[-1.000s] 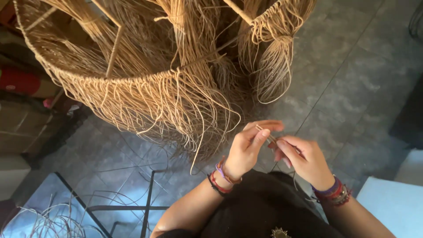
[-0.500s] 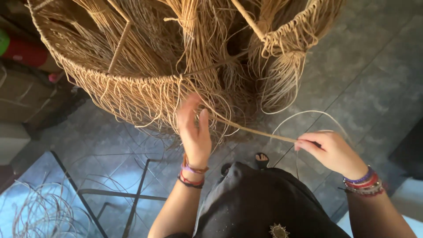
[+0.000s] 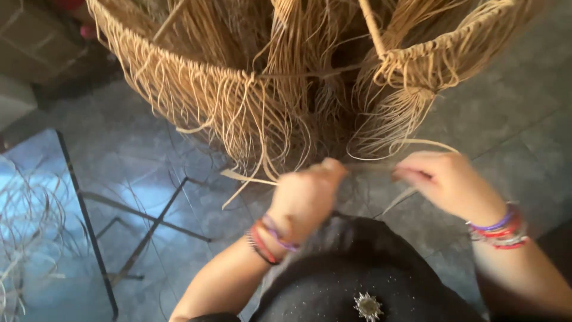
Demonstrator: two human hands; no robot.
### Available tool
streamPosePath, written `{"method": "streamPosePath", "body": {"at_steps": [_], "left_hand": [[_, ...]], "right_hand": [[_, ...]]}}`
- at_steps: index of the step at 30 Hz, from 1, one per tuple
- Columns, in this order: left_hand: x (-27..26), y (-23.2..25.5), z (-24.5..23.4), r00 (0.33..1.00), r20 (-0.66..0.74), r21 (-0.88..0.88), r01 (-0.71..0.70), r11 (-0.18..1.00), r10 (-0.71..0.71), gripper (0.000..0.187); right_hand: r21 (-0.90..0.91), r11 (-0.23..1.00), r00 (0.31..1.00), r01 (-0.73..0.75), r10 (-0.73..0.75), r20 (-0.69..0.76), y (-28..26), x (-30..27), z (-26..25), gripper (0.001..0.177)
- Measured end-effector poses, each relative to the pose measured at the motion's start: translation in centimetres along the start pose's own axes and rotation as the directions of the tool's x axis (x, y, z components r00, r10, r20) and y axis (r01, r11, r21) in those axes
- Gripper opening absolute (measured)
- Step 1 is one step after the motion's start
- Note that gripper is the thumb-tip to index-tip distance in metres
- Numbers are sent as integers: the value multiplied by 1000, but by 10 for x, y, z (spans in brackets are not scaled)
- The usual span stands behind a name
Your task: Weaving and tying long fiber strands onto a circular frame to create a decorative object
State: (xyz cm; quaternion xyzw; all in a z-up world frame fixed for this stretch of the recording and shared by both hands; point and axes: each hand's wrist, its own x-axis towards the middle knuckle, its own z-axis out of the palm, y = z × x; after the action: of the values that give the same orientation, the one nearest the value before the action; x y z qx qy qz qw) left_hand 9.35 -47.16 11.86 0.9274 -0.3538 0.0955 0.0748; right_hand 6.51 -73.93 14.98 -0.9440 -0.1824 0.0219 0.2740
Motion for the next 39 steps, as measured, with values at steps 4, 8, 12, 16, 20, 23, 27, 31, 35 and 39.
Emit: {"method": "streamPosePath", "body": {"at_steps": [4,8,12,16,20,23,27,31,35,39], "left_hand": [[-27,-46,-21,927,-4,-30,374,927,-374,14],[-50,-56,-42,879,155,-79,467,881,-452,9],[-10,-17,-72,962,-4,-273,261,926,-272,86],[4,18,-49,983,-166,-270,34,962,-81,45],[-30,-14,-42,974,40,287,201,936,-222,4],[-63,-68,-54,773,91,33,628,778,-628,12],[-72,-87,-52,785,66,186,597,780,-616,29],[-23,-58,-78,989,38,-227,145,963,-140,80],[-23,-53,-34,992,-42,-71,116,991,-120,27],[-60,-114,-29,922,195,44,333,942,-335,5]], "right_hand": [[48,992,993,-120,119,19,28,-7,-24,23],[26,999,999,-36,36,-25,15,3,-31,21],[55,987,988,152,-154,25,-23,26,-23,15],[-19,970,965,241,-237,113,-56,47,-17,18],[-80,989,990,128,-122,71,-35,49,-28,10],[-138,990,992,-38,54,118,-3,47,-32,25],[-173,985,987,-26,53,153,-24,60,-11,22],[-80,985,980,152,-139,141,-67,83,20,11],[-29,996,979,84,-77,187,-88,97,18,15],[-136,991,993,5,11,118,-41,83,16,12]]}}
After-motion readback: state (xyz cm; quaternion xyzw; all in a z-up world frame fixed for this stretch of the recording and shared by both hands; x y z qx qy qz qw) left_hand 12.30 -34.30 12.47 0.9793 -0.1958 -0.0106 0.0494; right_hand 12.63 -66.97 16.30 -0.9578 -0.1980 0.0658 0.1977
